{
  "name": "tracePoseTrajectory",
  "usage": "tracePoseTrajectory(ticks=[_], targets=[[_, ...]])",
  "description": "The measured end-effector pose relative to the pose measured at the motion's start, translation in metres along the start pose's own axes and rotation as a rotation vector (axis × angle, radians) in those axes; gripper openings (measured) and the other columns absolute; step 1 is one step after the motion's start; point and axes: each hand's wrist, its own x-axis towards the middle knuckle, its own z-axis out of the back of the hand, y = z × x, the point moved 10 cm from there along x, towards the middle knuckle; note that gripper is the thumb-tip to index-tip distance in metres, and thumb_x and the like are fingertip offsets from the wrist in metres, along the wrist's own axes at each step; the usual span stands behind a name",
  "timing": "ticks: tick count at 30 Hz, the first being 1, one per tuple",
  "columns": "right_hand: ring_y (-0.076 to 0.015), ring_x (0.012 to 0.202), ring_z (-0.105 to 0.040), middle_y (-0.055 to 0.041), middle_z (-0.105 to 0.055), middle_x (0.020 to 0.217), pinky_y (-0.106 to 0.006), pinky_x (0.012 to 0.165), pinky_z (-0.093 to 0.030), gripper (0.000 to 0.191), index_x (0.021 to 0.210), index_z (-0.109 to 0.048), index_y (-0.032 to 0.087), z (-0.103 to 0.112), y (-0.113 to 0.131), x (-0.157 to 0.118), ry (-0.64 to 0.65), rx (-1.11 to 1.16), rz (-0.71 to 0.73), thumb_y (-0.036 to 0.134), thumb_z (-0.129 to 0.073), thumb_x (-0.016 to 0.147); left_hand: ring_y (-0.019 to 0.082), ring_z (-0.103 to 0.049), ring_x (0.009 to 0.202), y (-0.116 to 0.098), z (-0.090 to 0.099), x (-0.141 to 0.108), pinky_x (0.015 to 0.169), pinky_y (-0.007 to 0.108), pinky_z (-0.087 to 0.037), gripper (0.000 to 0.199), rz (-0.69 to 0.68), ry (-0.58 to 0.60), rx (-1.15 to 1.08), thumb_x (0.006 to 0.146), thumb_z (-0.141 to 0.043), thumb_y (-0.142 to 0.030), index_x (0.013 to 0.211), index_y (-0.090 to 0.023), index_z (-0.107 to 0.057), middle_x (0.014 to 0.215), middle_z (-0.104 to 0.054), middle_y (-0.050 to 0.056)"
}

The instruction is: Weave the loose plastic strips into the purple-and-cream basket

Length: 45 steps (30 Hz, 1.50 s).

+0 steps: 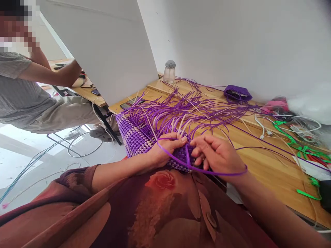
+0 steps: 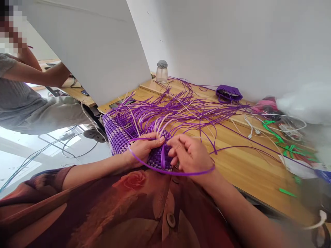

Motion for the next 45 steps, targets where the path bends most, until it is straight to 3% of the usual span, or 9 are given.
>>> tracePoseTrajectory(ticks=[10,16,22,27,30,33,38,43,45], targets=[[-0.0060,0.028,-0.043,0.0054,-0.054,0.046,-0.015,0.024,-0.021,0.027,0.078,-0.059,0.017,0.011,0.003,0.038,0.048,-0.049,-0.174,0.040,-0.073,0.080,0.009,-0.043,0.062,-0.015,-0.008,-0.001,0.064,0.025,-0.033,0.026,-0.111,0.032,0.121,0.072,-0.080,-0.032,0.064,-0.015,-0.062,0.064,-0.055,-0.002],[-0.0033,0.029,-0.035,0.0061,-0.047,0.043,-0.017,0.028,-0.021,0.033,0.064,-0.052,0.017,0.061,0.022,0.067,-0.152,-0.055,-0.074,0.031,-0.080,0.074,0.010,-0.049,0.061,-0.007,-0.005,0.002,0.064,0.024,-0.038,0.026,-0.069,0.007,0.052,0.072,-0.080,-0.033,0.066,-0.016,-0.062,0.065,-0.058,-0.002],[-0.0035,0.032,-0.031,0.0064,-0.037,0.043,-0.018,0.032,-0.020,0.033,0.056,-0.046,0.018,0.042,0.017,0.070,0.071,0.161,-0.125,0.026,-0.069,0.079,0.009,-0.050,0.062,-0.001,-0.008,-0.001,0.065,0.023,-0.039,0.028,-0.054,0.070,0.051,0.075,-0.079,-0.034,0.067,-0.014,-0.061,0.066,-0.059,-0.001],[-0.0021,0.038,-0.026,0.0080,-0.031,0.044,-0.018,0.035,-0.019,0.041,0.053,-0.036,0.020,0.068,0.019,0.080,-0.162,0.227,-0.012,0.016,-0.073,0.071,0.009,-0.049,0.061,-0.002,-0.007,0.000,0.065,0.023,-0.038,0.031,-0.066,0.068,0.053,0.076,-0.078,-0.033,0.065,-0.015,-0.055,0.065,-0.056,-0.002],[-0.0017,0.040,-0.028,0.0092,-0.031,0.045,-0.016,0.037,-0.020,0.046,0.056,-0.032,0.020,0.077,0.017,0.085,-0.220,0.243,0.024,0.017,-0.076,0.069,0.008,-0.048,0.060,-0.001,-0.006,0.001,0.064,0.023,-0.037,0.033,-0.063,0.061,0.049,0.075,-0.077,-0.033,0.064,-0.015,-0.052,0.064,-0.055,-0.003],[-0.0028,0.038,-0.028,0.0087,-0.035,0.046,-0.018,0.035,-0.020,0.038,0.061,-0.043,0.019,0.065,0.011,0.081,-0.129,0.236,-0.026,0.029,-0.079,0.070,0.009,-0.047,0.058,0.001,-0.006,0.001,0.063,0.024,-0.038,0.033,-0.053,0.061,0.058,0.076,-0.076,-0.035,0.063,-0.015,-0.053,0.063,-0.055,-0.002],[-0.0046,0.034,-0.028,0.0069,-0.043,0.044,-0.021,0.033,-0.015,0.035,0.074,-0.064,0.016,0.010,0.006,0.056,0.254,0.039,-0.091,0.048,-0.078,0.072,0.010,-0.049,0.063,-0.001,0.000,0.000,0.065,0.025,-0.038,0.025,-0.073,-0.005,0.102,0.072,-0.079,-0.031,0.070,-0.015,-0.060,0.067,-0.058,-0.002],[-0.0088,0.060,-0.055,-0.0013,-0.065,0.069,-0.022,0.054,-0.042,0.027,0.073,-0.068,0.014,0.005,0.014,0.051,0.174,-0.012,-0.037,0.037,-0.082,0.065,0.009,-0.045,0.065,-0.006,-0.004,-0.001,0.067,0.024,-0.035,0.028,-0.108,0.022,0.113,0.073,-0.079,-0.034,0.070,-0.014,-0.059,0.069,-0.056,-0.003],[-0.0107,0.067,-0.058,-0.0021,-0.067,0.072,-0.024,0.063,-0.045,0.025,0.072,-0.068,0.014,0.006,0.016,0.052,0.166,-0.046,-0.025,0.034,-0.081,0.065,0.008,-0.043,0.064,-0.006,-0.005,-0.002,0.066,0.023,-0.034,0.031,-0.099,0.034,0.100,0.073,-0.079,-0.037,0.071,-0.014,-0.058,0.069,-0.055,-0.003]])
